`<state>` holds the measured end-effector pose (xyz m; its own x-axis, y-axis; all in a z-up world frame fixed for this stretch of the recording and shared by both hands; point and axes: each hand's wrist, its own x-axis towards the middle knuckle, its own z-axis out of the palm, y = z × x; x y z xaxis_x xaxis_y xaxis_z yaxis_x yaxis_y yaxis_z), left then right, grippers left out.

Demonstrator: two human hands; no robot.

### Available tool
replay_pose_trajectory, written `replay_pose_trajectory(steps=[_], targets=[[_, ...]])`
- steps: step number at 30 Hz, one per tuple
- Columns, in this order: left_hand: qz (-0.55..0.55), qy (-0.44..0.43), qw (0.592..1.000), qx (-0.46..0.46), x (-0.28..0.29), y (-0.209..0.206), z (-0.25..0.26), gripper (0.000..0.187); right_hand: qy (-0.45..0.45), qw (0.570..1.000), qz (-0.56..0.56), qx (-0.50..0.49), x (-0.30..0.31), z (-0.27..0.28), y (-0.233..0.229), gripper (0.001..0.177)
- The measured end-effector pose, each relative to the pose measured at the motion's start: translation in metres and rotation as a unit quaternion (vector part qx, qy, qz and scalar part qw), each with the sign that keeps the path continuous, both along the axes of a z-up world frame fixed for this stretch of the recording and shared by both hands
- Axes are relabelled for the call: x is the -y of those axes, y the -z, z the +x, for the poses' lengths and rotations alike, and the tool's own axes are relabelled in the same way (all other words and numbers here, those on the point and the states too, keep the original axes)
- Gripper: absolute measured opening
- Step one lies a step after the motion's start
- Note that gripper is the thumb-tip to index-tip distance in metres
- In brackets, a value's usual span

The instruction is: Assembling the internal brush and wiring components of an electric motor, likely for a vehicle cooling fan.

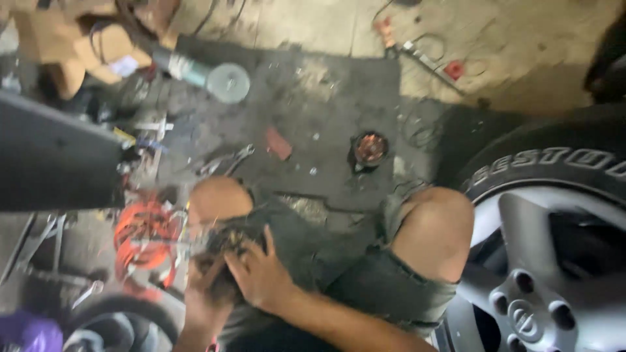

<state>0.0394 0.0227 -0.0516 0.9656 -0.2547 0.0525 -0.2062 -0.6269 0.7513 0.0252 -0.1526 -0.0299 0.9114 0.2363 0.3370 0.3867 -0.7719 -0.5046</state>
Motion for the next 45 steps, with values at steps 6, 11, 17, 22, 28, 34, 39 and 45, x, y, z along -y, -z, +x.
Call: replay_pose_trajectory(steps=[6,11,17,22,28,34,39,45], targets=[[0.055,-0.032,0.998,0.007,-0.016,0.050,-0.006,0.064,-0.043,0.998,0.029,-0.024,0.018,-0.001,-0.018,0.046],[-0.015,-0.039,0.999,0.011,-0.003,0.019,-0.008,0.056,-0.106,0.990,0.065,-0.070,0.028,0.006,-0.014,0.043],[-0.004,-0.006,1.000,-0.016,0.006,-0.015,-0.004,0.050,-0.148,0.985,0.050,-0.073,0.036,0.016,-0.019,0.038],[0.052,-0.013,0.998,-0.021,0.012,-0.029,-0.005,0.044,-0.156,0.985,0.004,-0.068,0.038,0.017,-0.020,0.032],[0.006,0.009,1.000,0.011,0.015,-0.035,0.003,0.042,-0.140,0.990,0.034,-0.001,0.040,0.014,-0.011,0.034],[0.004,0.025,0.998,0.064,0.011,-0.025,0.008,0.048,-0.132,0.982,0.067,-0.113,0.033,0.014,0.012,0.050],[-0.018,0.032,0.998,0.042,0.011,-0.041,0.006,0.046,-0.030,0.985,0.147,-0.091,0.034,0.014,-0.002,0.046],[0.021,0.037,0.999,-0.019,0.014,-0.063,0.020,0.048,-0.019,0.990,0.085,-0.108,0.026,0.014,-0.018,0.050]])
